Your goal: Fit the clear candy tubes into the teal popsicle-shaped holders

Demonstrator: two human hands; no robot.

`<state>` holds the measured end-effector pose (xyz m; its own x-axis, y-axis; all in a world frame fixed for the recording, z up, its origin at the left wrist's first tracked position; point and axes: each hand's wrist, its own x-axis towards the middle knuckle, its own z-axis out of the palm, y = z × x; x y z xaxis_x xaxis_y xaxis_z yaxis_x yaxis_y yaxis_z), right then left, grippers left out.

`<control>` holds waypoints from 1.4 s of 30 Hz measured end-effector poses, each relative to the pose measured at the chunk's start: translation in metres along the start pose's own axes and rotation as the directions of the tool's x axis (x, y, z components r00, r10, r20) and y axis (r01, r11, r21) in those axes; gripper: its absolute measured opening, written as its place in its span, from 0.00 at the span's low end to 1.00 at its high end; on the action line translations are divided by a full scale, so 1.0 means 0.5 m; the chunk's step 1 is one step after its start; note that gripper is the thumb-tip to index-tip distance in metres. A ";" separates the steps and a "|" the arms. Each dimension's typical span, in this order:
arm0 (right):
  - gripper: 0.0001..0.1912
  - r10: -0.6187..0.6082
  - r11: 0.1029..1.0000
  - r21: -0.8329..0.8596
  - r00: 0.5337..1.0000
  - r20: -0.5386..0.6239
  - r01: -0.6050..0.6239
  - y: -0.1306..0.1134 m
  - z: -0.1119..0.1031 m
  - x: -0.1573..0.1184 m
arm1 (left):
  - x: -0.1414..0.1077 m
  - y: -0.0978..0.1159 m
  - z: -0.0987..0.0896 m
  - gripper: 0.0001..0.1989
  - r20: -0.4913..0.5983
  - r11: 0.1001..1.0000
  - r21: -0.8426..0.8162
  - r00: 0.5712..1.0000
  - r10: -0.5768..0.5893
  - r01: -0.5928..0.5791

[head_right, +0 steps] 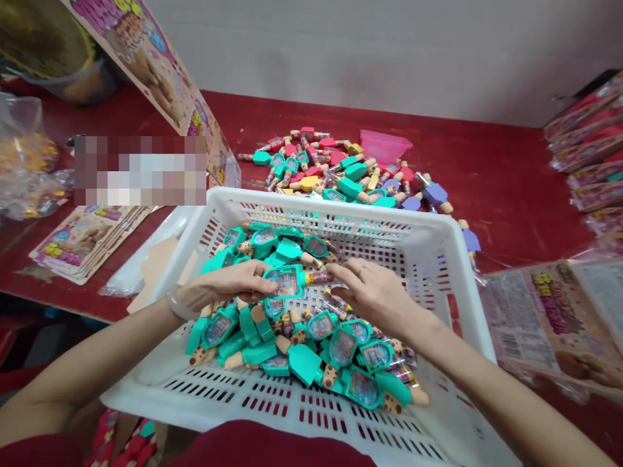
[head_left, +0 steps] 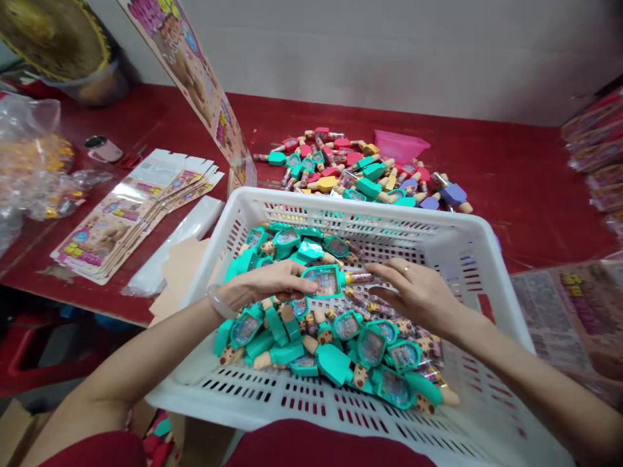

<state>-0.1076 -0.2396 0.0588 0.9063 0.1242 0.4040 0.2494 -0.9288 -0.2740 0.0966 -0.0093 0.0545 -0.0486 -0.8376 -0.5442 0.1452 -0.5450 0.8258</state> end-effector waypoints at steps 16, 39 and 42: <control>0.24 0.398 0.510 0.571 0.764 0.508 -0.644 -0.003 0.091 -0.042 | 0.039 -0.052 0.013 0.17 -0.207 0.643 0.755 0.884 0.419 -0.127; 0.16 0.300 0.792 0.486 0.929 0.217 -0.369 -0.041 0.066 -0.040 | 0.018 -0.055 0.025 0.17 -0.153 0.743 0.647 0.925 0.348 -0.172; 0.13 0.002 0.985 0.174 1.000 0.006 -0.003 -0.042 0.061 -0.051 | 0.013 -0.042 0.039 0.22 -0.028 0.966 0.259 0.999 -0.017 0.023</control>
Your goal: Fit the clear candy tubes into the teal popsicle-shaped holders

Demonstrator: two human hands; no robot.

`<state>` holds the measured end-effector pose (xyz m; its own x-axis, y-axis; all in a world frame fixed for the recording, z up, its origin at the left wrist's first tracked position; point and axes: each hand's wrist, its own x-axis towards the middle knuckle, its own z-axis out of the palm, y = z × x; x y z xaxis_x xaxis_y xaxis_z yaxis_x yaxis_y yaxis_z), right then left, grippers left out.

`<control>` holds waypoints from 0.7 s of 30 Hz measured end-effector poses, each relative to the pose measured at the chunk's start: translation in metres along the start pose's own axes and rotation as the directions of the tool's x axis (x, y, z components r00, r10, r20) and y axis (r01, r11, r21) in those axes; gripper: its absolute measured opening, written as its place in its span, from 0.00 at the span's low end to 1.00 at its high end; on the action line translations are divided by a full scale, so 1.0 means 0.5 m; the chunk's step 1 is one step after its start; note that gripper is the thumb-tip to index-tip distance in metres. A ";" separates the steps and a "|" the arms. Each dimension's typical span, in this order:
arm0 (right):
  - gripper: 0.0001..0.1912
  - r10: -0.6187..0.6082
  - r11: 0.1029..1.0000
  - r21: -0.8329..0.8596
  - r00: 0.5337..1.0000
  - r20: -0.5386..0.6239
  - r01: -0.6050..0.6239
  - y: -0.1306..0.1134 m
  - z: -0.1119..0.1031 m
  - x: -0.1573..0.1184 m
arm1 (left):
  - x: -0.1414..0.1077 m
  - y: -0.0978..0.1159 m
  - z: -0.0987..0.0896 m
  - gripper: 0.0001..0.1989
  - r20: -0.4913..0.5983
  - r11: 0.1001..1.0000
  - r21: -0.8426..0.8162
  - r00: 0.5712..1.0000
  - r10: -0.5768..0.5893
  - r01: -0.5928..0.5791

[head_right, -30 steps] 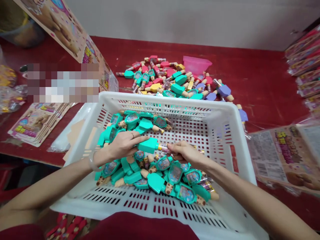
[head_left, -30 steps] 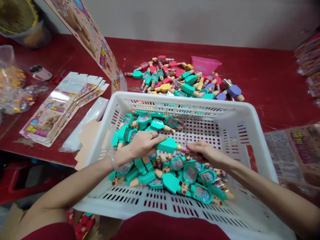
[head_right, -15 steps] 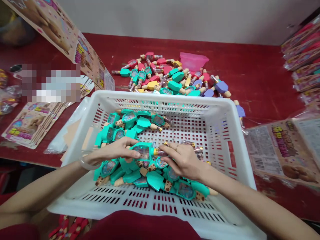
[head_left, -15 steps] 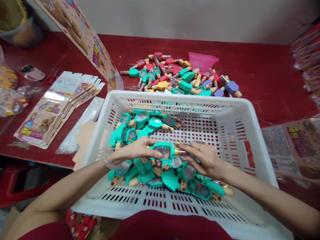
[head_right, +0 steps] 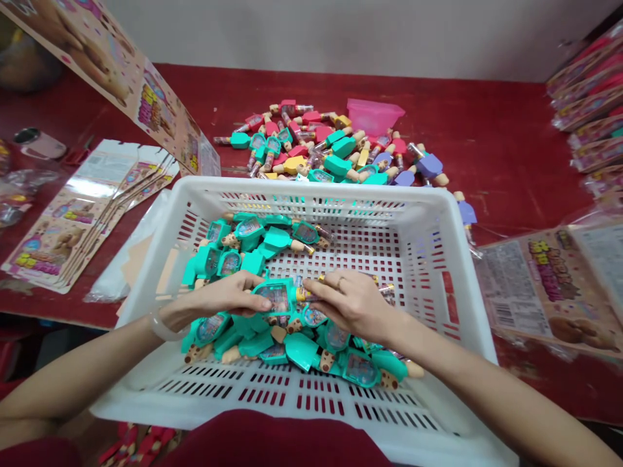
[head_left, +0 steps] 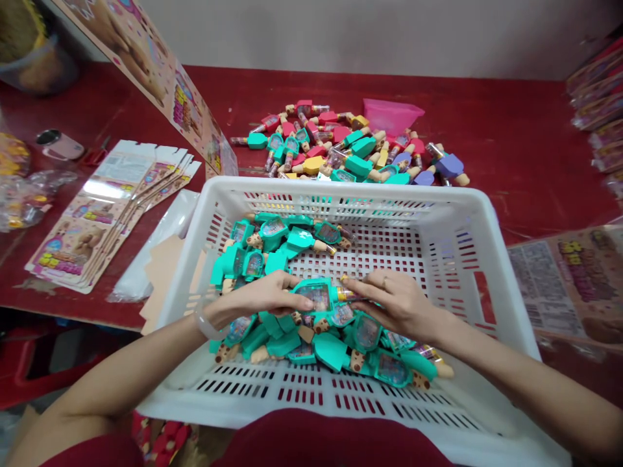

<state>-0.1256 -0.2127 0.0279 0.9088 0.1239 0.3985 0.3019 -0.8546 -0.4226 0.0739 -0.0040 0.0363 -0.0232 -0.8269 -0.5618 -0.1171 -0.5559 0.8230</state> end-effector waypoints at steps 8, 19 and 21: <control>0.20 0.457 0.575 0.575 0.812 0.364 -0.582 -0.013 0.035 -0.012 | -0.011 -0.026 0.010 0.17 -0.170 0.530 0.794 0.728 0.664 -0.298; 0.13 0.020 0.997 0.077 1.000 0.018 -0.021 -0.011 0.004 -0.003 | -0.002 -0.011 0.003 0.23 -0.034 0.994 0.093 0.998 0.060 -0.057; 0.13 0.173 0.947 0.266 0.984 0.048 -0.180 -0.020 0.012 -0.009 | -0.005 -0.010 0.003 0.21 -0.082 0.956 0.234 0.977 0.199 -0.175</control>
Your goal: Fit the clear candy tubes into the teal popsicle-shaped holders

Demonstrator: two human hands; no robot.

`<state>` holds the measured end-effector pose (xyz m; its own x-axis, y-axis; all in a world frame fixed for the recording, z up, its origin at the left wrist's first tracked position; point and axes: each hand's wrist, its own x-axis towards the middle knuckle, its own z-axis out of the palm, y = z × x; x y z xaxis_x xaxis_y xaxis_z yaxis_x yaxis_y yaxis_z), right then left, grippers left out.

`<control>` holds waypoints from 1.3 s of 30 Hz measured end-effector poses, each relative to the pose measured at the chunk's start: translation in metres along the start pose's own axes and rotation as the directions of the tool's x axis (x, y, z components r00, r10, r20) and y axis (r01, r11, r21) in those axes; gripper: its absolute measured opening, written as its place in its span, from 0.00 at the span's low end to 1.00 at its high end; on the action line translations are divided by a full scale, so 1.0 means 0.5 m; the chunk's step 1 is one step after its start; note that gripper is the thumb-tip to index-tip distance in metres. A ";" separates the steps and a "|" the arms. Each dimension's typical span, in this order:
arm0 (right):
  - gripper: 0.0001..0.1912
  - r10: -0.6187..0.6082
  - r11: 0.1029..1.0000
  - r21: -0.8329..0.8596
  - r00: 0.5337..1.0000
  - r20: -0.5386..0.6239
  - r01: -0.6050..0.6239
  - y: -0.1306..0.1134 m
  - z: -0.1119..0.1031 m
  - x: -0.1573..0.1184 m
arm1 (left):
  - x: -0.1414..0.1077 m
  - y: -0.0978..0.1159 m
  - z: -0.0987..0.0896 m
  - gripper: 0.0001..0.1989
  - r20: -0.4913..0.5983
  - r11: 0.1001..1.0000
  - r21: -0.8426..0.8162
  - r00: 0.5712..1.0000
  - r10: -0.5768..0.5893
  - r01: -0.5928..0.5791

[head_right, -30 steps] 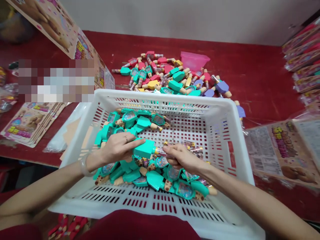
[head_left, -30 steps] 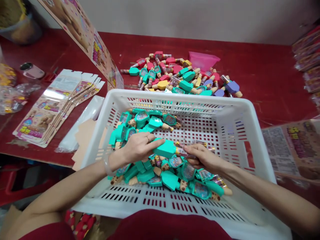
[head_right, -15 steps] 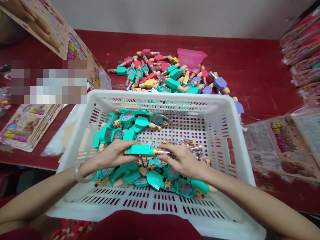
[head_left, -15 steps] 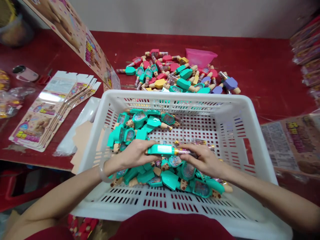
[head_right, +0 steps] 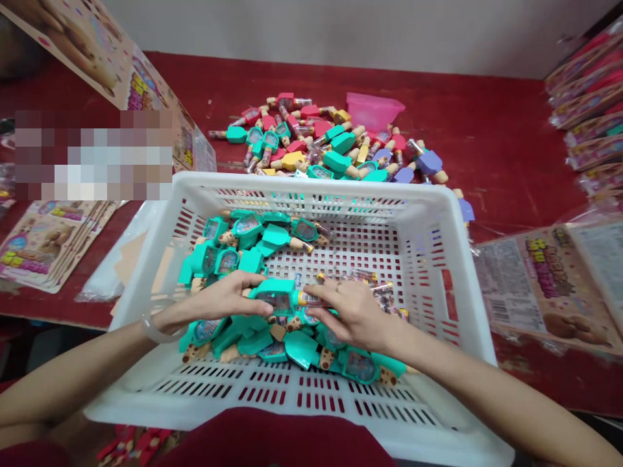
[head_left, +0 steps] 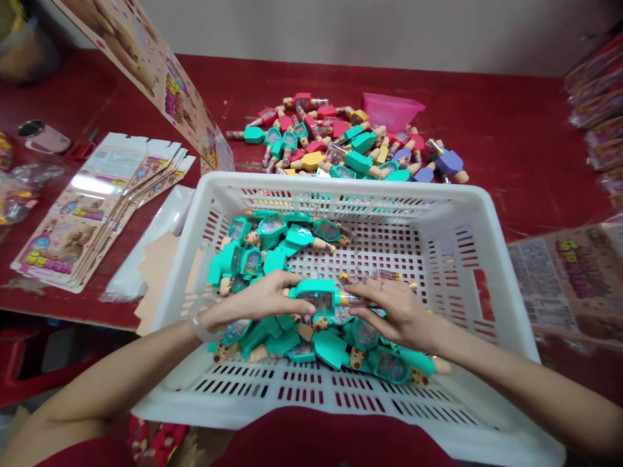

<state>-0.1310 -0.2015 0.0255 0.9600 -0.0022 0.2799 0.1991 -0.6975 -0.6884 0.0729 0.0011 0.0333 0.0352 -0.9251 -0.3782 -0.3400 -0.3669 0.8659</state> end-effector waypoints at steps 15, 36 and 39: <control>0.13 -0.214 0.953 -0.222 0.977 -0.019 0.205 0.009 -0.012 0.017 | 0.002 0.008 -0.012 0.22 0.090 0.956 -0.216 0.979 -0.183 0.198; 0.13 0.191 0.974 0.133 0.981 -0.042 -0.184 0.001 -0.036 0.015 | -0.007 0.013 -0.020 0.18 -0.280 0.987 0.100 0.949 0.147 -0.123; 0.25 0.452 0.789 0.377 0.874 0.176 -0.485 0.006 -0.029 0.021 | -0.011 0.005 -0.010 0.17 -0.342 0.808 0.523 0.802 0.489 -0.270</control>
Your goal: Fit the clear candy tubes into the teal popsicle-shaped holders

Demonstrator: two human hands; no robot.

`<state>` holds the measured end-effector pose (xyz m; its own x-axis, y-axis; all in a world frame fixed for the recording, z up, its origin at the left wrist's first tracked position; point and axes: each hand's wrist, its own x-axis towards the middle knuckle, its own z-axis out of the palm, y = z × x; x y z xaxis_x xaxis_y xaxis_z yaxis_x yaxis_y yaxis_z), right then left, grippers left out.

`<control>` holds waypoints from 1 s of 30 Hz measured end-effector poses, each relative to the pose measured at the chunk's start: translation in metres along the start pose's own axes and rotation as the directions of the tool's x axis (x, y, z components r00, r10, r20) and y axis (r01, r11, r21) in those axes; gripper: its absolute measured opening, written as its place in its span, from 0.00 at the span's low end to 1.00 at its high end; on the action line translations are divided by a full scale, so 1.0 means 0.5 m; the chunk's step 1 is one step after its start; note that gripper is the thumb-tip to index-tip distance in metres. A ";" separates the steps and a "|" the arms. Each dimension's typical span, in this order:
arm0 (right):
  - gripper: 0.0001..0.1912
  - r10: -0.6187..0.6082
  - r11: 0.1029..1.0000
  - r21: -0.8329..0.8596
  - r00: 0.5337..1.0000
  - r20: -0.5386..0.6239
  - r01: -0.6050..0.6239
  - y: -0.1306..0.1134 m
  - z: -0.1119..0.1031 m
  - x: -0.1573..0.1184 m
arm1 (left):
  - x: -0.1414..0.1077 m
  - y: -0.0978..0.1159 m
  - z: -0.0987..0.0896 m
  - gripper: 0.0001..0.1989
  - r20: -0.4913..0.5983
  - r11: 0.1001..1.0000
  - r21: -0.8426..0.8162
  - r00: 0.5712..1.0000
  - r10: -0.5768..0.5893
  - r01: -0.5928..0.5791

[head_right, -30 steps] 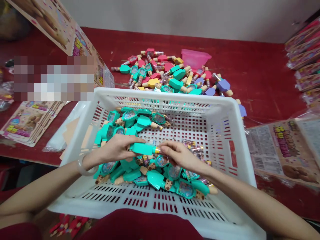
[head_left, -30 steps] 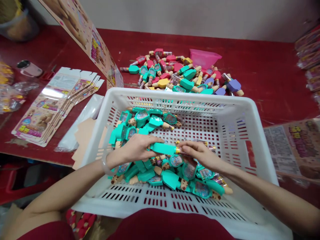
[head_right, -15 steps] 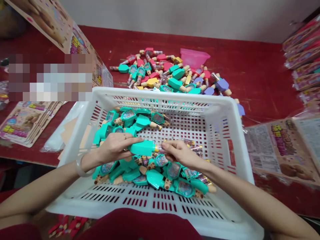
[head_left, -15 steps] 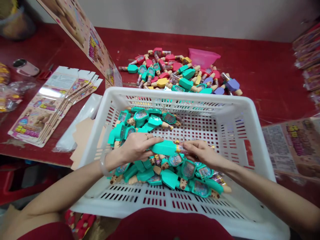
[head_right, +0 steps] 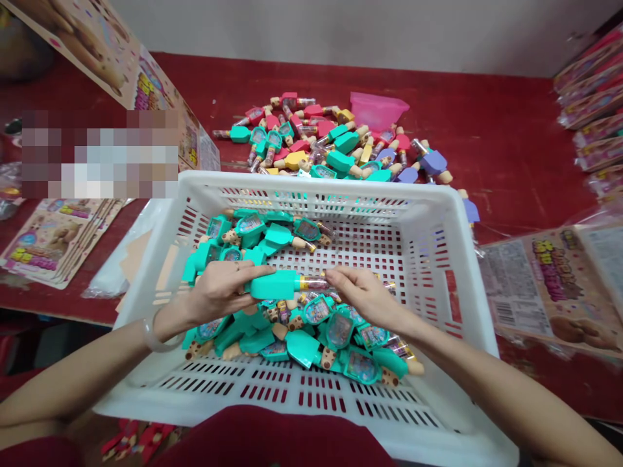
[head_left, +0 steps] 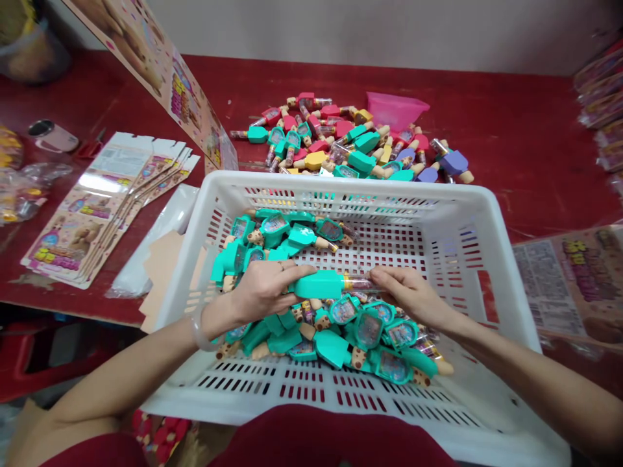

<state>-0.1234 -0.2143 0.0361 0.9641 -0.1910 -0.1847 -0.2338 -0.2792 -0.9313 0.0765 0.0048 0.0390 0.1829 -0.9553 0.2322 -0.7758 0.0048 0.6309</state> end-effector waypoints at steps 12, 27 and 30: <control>0.14 -0.583 0.646 -0.581 0.811 0.045 0.496 0.016 -0.009 -0.007 | 0.027 -0.008 -0.012 0.28 0.784 0.311 -0.454 0.541 -0.306 0.835; 0.20 -0.405 0.815 -0.476 0.913 -0.057 0.332 0.029 -0.014 0.015 | 0.030 -0.006 -0.018 0.21 0.546 0.658 -0.346 0.714 -0.438 0.668; 0.18 -0.455 0.767 -0.512 0.890 -0.008 0.387 0.037 -0.016 0.020 | 0.034 -0.010 -0.013 0.23 0.574 0.631 -0.343 0.687 -0.445 0.696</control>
<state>-0.1190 -0.2292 0.0194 0.9638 -0.0504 0.2617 0.1295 -0.7696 -0.6252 0.0872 -0.0095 0.0446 0.1242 -0.8282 -0.5465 -0.1554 -0.5602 0.8136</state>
